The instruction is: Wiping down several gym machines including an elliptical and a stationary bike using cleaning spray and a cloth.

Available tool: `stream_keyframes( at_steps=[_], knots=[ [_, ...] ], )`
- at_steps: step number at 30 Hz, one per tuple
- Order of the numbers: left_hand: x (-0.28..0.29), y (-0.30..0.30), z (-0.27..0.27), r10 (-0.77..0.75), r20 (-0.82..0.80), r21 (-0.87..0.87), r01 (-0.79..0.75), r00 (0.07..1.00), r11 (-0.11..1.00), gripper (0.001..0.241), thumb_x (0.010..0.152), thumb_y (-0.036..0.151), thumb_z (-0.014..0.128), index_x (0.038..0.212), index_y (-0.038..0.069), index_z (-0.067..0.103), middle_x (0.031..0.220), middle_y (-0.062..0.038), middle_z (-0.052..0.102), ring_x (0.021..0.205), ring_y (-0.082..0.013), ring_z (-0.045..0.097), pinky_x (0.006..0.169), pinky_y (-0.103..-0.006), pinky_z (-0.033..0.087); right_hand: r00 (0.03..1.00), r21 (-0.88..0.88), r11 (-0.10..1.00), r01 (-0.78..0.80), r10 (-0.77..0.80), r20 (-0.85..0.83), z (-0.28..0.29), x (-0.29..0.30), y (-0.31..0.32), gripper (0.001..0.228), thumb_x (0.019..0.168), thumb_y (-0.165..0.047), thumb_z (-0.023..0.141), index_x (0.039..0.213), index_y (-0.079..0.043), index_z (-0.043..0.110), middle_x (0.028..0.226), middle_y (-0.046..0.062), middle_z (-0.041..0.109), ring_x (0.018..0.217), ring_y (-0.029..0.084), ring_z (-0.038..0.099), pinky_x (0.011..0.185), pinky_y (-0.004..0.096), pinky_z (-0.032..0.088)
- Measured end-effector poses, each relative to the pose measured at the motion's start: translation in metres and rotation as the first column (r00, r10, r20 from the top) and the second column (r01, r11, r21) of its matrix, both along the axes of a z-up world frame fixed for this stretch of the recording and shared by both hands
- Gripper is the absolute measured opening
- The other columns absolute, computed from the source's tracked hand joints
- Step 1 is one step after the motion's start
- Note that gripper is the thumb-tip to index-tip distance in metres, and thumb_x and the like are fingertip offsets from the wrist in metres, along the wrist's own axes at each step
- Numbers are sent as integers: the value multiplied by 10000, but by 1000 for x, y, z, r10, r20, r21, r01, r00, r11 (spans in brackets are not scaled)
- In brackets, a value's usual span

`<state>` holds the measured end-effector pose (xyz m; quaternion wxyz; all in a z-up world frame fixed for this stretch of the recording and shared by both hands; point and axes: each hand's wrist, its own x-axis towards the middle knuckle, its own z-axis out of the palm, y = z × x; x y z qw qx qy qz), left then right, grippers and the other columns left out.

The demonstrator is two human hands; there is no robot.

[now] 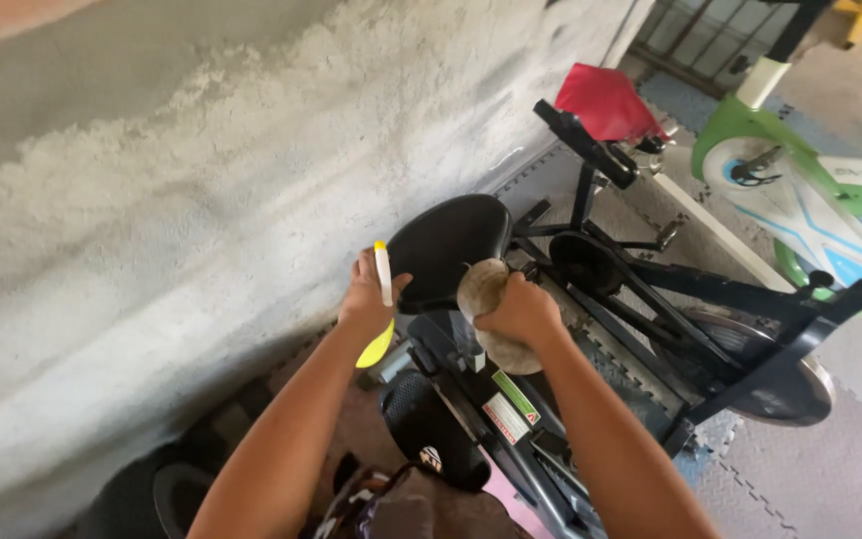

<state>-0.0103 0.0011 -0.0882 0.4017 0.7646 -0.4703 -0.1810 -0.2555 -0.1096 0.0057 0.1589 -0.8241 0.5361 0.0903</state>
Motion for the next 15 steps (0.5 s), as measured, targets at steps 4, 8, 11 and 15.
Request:
stream_keyframes(
  at_steps=[4, 8, 11, 15],
  knots=[
    [-2, -1, 11, -13, 26, 65, 11, 1000, 998, 864, 927, 439, 702, 1507, -9, 244, 1452, -314, 389, 1266, -525, 493, 992, -531, 491, 989, 291, 954, 73, -107, 103, -6, -4, -27, 1121, 604, -587, 880, 1415, 80, 487, 1319, 250, 647, 1186, 368, 673, 963, 464, 569],
    [-5, 4, 6, 0, -121, 122, 15, 993, 992, 834, 909, 445, 667, 1512, 34, 264, 1455, -277, 407, 1239, -496, 536, 965, -535, 504, 946, 461, 876, 145, -258, 194, -18, -14, -18, 1121, 602, -637, 863, 1436, 21, 504, 1354, 201, 623, 1204, 353, 647, 963, 473, 544],
    [6, -14, -36, -56, 320, -160, 112, 946, 981, 760, 988, 404, 701, 1464, -18, 284, 1405, -280, 447, 1227, -522, 531, 1021, -539, 498, 906, 247, 932, 264, -327, 267, -27, -14, -2, 1077, 720, -730, 800, 1393, 66, 530, 1296, 240, 665, 1173, 354, 670, 960, 444, 547],
    [-2, 1, -5, -58, 29, -223, 63, 998, 973, 742, 930, 347, 730, 1423, -35, 330, 1377, -325, 436, 1185, -576, 515, 908, -558, 498, 716, 263, 770, 581, -638, 283, -23, -21, 52, 912, 820, -680, 638, 1466, -56, 477, 1237, 197, 705, 1052, 370, 716, 853, 517, 580]
  ],
)
